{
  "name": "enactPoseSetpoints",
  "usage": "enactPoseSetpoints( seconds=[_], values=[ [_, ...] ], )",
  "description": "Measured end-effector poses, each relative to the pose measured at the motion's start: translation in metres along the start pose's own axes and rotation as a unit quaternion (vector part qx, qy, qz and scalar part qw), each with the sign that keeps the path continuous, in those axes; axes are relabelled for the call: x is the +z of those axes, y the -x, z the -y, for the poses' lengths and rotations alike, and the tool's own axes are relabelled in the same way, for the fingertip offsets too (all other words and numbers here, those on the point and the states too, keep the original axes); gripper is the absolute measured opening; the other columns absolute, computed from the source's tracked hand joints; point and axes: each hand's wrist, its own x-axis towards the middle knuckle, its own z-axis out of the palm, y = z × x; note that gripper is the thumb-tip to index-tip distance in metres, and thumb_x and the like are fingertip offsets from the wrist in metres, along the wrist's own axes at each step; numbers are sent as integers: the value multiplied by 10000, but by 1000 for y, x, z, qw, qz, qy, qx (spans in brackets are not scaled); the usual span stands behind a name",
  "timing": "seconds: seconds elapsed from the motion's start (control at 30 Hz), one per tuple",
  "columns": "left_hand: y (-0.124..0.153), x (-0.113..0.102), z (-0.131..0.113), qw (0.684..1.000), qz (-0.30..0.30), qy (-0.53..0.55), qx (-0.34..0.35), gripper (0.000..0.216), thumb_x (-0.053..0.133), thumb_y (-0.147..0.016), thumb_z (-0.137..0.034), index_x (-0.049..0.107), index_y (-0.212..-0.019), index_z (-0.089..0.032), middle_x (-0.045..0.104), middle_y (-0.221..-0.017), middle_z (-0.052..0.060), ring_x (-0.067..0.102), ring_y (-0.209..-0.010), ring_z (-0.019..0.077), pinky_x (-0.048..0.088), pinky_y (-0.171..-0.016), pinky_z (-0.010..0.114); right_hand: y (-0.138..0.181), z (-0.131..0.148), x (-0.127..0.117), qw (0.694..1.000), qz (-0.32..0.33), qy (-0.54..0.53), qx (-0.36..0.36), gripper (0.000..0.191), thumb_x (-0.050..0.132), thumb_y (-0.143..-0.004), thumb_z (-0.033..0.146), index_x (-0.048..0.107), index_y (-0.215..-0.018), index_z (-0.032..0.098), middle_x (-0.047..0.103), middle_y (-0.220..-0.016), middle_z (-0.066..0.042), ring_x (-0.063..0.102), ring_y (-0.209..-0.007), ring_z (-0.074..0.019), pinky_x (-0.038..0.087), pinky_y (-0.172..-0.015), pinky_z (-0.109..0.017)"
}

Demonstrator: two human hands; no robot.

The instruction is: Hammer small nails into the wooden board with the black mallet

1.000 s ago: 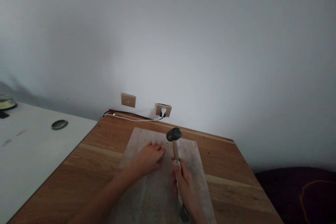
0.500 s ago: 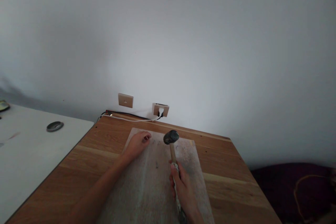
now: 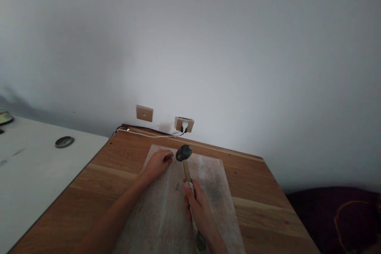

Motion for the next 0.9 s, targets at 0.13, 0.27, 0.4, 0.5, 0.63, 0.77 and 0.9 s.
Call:
enactPoseSetpoints(
  seconds=[0.13,0.27,0.4,0.5,0.63,0.77,0.9],
  values=[
    [1,-1,-4,998,3,52,-26,342,610,-830,-135,640,-1159,-224,756,-876,17,709,-820,204,531,-810,314,-3,6,7,999,27,16,-19,557,440,-952,735,581,-1011,200,453,-574,89,383,-379,-83,300,-333,-187],
    [6,-6,-6,1000,-18,11,-20,372,629,-776,-107,609,-1132,-212,729,-968,37,688,-898,219,516,-811,327,-6,8,11,998,29,45,-35,558,468,-945,739,613,-1007,204,480,-547,74,422,-395,-102,320,-372,-203],
    [17,-15,-12,994,-7,-105,-36,218,621,-738,-93,586,-926,-196,663,-975,47,643,-906,216,485,-767,306,-6,6,13,999,24,36,-27,558,524,-908,755,637,-971,213,512,-569,54,455,-428,-114,331,-394,-211],
    [29,-19,-25,980,76,-176,46,142,598,-799,-91,599,-887,-202,661,-965,45,646,-910,215,479,-789,309,-4,4,11,999,16,33,-27,572,514,-901,769,621,-958,211,492,-565,64,446,-421,-110,336,-381,-209],
    [42,-15,-49,917,138,-245,282,225,583,-913,-85,624,-1096,-210,683,-1170,72,625,-1120,232,453,-962,347,-2,1,2,1000,-9,21,-13,611,470,-886,815,559,-914,212,459,-554,85,427,-395,-97,345,-350,-201],
    [48,-4,-57,850,159,-301,401,133,619,-939,-110,643,-1038,-196,727,-959,51,659,-973,217,467,-851,334,0,1,-11,999,-46,-11,-3,631,502,-860,823,561,-978,206,460,-578,95,422,-384,-87,351,-332,-192],
    [54,5,-53,828,148,-300,450,88,644,-935,-118,640,-913,-203,718,-844,38,653,-859,206,466,-763,327,5,5,-19,997,-74,-32,11,692,521,-825,845,576,-1064,198,467,-601,93,414,-382,-83,344,-318,-187]
  ],
)
